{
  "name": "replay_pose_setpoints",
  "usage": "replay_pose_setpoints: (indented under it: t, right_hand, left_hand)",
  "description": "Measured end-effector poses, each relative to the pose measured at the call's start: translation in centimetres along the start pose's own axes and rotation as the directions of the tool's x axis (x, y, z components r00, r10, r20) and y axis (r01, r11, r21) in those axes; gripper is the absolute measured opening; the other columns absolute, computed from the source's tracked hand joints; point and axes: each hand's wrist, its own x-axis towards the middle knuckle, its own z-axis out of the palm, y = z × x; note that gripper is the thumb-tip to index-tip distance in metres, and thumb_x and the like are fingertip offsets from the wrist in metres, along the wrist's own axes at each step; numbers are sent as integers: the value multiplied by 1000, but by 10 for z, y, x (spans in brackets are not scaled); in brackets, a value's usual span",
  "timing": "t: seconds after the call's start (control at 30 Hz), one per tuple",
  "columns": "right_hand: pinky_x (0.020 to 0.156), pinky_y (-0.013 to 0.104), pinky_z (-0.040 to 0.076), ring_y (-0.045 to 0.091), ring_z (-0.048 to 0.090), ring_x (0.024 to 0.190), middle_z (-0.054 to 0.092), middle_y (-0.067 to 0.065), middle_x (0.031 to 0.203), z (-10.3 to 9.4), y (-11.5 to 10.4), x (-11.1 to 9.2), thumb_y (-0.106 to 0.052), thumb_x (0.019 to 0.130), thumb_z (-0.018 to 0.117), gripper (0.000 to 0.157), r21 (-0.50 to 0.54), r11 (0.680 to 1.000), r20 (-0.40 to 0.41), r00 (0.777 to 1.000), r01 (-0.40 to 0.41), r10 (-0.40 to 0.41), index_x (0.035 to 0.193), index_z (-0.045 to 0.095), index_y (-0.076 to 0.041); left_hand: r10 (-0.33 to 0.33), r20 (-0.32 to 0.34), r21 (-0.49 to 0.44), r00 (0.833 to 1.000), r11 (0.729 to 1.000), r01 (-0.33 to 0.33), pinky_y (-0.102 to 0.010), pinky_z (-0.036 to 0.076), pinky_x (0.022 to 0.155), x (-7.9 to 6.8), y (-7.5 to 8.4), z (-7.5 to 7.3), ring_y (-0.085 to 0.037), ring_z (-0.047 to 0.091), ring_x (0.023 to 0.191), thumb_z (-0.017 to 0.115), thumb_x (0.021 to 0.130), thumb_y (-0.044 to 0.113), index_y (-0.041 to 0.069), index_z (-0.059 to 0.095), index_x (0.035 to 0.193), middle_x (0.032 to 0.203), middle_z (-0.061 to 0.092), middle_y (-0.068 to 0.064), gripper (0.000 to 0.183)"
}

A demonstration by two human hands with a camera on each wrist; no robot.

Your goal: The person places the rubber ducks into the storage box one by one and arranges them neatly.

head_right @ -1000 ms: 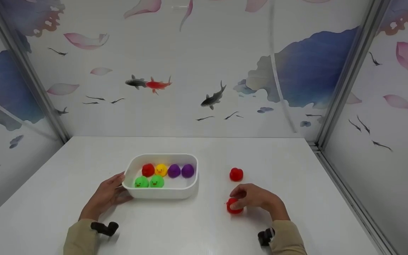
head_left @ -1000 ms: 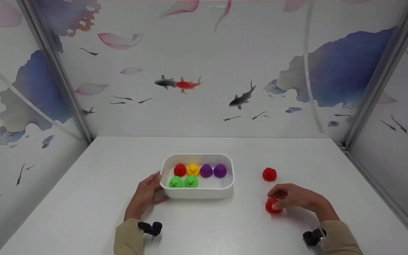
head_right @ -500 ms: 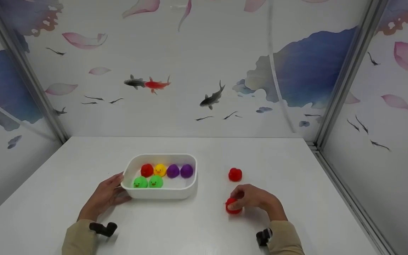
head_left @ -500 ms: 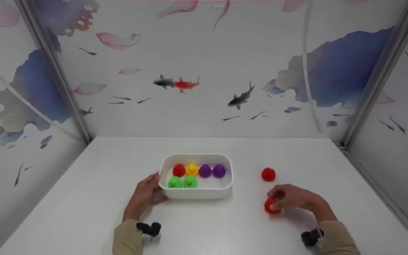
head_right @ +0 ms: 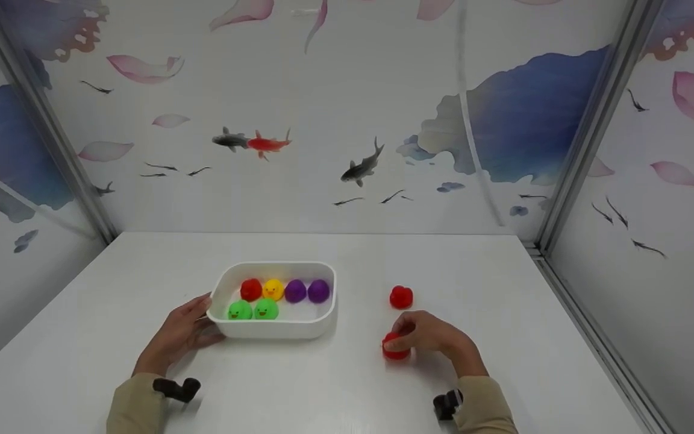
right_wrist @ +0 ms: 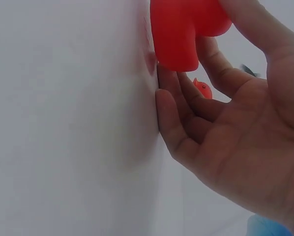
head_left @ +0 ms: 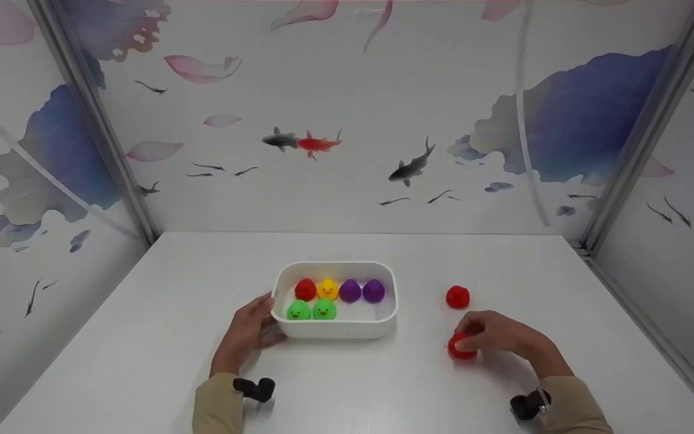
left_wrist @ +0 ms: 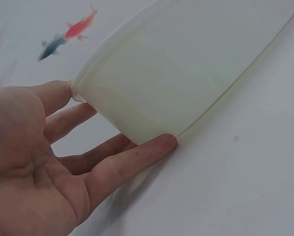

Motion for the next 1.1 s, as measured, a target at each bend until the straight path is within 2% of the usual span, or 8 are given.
replay_pose_setpoints:
  t: [0.2,0.33,0.57,0.8,1.1]
  right_hand:
    - [78,32,54,21,56,100,63,3,110,-2,-4,-4,-31,85,79,34,50,999,11,1000,5,-6,108,62,-13]
    - [79,33,59,22,61,97,62,7,121,-2,-10,-8,-30,86,78,35,128,992,21,1000,18,-21,110,62,-10]
    - [83,37,63,22,63,103,58,16,135,-4,-20,-13,-29,86,79,38,240,969,-11,998,61,-60,113,61,-8]
    - [85,35,61,20,66,100,56,20,134,-5,-31,-18,-30,89,76,43,244,955,-50,986,169,-162,120,60,-4]
    - [85,33,60,23,63,104,59,15,129,-1,-51,-22,-31,88,77,47,236,960,-155,981,149,-114,122,59,-4]
  left_hand:
    - [-2,8,-12,1000,1000,2,-42,60,93,1,1,1,-35,54,134,48,106,36,22,45,152,153,49,-13,49]
    - [-6,10,-16,1000,1000,6,-42,60,93,1,0,0,-36,53,135,48,106,36,21,44,152,154,48,-14,49]
    - [6,16,-5,1000,1000,-5,-40,60,93,2,-1,-2,-33,56,132,48,106,39,23,44,152,152,50,-12,49]
    - [-1,23,-29,1000,1000,2,-42,60,93,1,0,0,-36,53,135,48,106,37,18,42,154,154,47,-15,52]
    - [14,25,-33,1000,999,-13,-43,59,95,-2,2,0,-37,52,136,48,106,37,19,41,154,155,46,-16,52]
